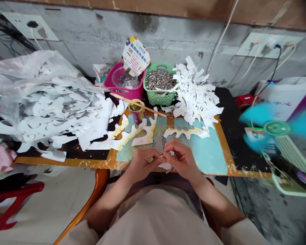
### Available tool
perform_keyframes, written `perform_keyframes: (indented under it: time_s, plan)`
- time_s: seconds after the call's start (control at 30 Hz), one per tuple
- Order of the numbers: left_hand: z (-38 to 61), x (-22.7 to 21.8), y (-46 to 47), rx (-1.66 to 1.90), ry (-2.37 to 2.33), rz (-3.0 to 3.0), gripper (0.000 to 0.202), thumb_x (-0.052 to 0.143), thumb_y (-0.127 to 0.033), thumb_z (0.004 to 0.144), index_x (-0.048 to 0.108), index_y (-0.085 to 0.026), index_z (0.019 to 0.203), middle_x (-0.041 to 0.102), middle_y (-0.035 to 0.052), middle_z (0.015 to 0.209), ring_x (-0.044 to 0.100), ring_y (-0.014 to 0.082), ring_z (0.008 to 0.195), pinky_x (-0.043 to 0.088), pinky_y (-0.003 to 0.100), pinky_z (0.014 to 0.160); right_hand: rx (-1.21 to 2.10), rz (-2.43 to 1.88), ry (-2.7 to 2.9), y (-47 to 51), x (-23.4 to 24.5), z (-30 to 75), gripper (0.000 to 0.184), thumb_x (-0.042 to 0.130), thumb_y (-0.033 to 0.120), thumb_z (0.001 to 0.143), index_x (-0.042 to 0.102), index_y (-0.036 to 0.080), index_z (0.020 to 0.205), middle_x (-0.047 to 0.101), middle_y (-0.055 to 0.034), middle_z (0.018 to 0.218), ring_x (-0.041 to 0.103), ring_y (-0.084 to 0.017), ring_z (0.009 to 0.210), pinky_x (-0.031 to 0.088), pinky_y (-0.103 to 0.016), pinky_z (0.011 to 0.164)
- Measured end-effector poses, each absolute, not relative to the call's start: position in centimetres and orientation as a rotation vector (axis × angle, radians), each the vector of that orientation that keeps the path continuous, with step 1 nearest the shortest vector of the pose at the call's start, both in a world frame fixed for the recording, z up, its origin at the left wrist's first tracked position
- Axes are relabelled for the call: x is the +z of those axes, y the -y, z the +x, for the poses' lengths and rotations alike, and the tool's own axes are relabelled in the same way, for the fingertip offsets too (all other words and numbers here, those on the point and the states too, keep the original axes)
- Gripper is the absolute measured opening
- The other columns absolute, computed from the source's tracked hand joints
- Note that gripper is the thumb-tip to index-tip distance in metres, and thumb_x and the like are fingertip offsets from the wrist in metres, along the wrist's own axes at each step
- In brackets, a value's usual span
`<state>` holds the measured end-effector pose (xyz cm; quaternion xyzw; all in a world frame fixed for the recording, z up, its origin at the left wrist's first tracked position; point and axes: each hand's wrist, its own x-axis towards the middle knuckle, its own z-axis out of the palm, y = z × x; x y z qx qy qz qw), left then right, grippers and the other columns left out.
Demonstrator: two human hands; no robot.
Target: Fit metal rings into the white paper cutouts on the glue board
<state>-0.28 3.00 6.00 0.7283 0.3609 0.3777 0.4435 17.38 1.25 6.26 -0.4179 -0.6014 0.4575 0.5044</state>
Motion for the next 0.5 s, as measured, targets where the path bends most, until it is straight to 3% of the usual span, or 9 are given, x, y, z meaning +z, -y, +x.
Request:
perform_keyframes:
  time_s: [0.2,0.3,0.37,0.5]
  plan:
    - [0.4,6.2,-3.1,0.96,-1.077,1.717,0.025,0.067,-0.034,0.088,0.067,-0.015,0.072,0.058,-0.0031,0.063,0.043,0.0075,0.056,0.034,0.019,0.054,1.35,-1.016,0.899,-1.5,5.3,15.4,0.02,0.06,0.036,0.091,0.061,0.022,0.076,0.052,0.0026,0.071,0.047,-0.01,0.06,0.041,-0.023,0.057]
    - [0.3,6.1,-3.2,0.941,-1.07,1.643,0.026,0.067,-0.037,0.087,0.069,-0.015,0.074,0.058,-0.0028,0.063,0.042,0.0079,0.056,0.033,0.02,0.053,1.189,-1.015,0.951,-1.7,5.8,16.2,0.013,0.058,0.037,0.093,0.065,0.026,0.096,0.058,0.0005,0.083,0.055,-0.013,0.072,0.046,-0.025,0.066]
    - [0.1,6.0,-3.4,0.931,-1.057,1.613,0.028,0.069,-0.039,0.085,0.07,-0.015,0.071,0.057,-0.0029,0.06,0.04,0.0079,0.054,0.032,0.02,0.052,1.083,-1.013,1.198,-1.8,6.5,17.3,0.02,0.063,0.032,0.091,0.065,0.03,0.111,0.061,-0.0012,0.094,0.058,-0.015,0.086,0.049,-0.028,0.076]
    - [-0.1,5.9,-3.7,0.921,-1.033,1.591,0.029,0.076,-0.042,0.078,0.072,-0.015,0.069,0.057,-0.0023,0.057,0.041,0.0089,0.054,0.033,0.021,0.053,0.985,-1.031,1.674,-1.8,7.3,18.9,0.009,0.065,0.026,0.09,0.073,0.026,0.096,0.063,-0.0035,0.093,0.06,-0.018,0.094,0.048,-0.031,0.083]
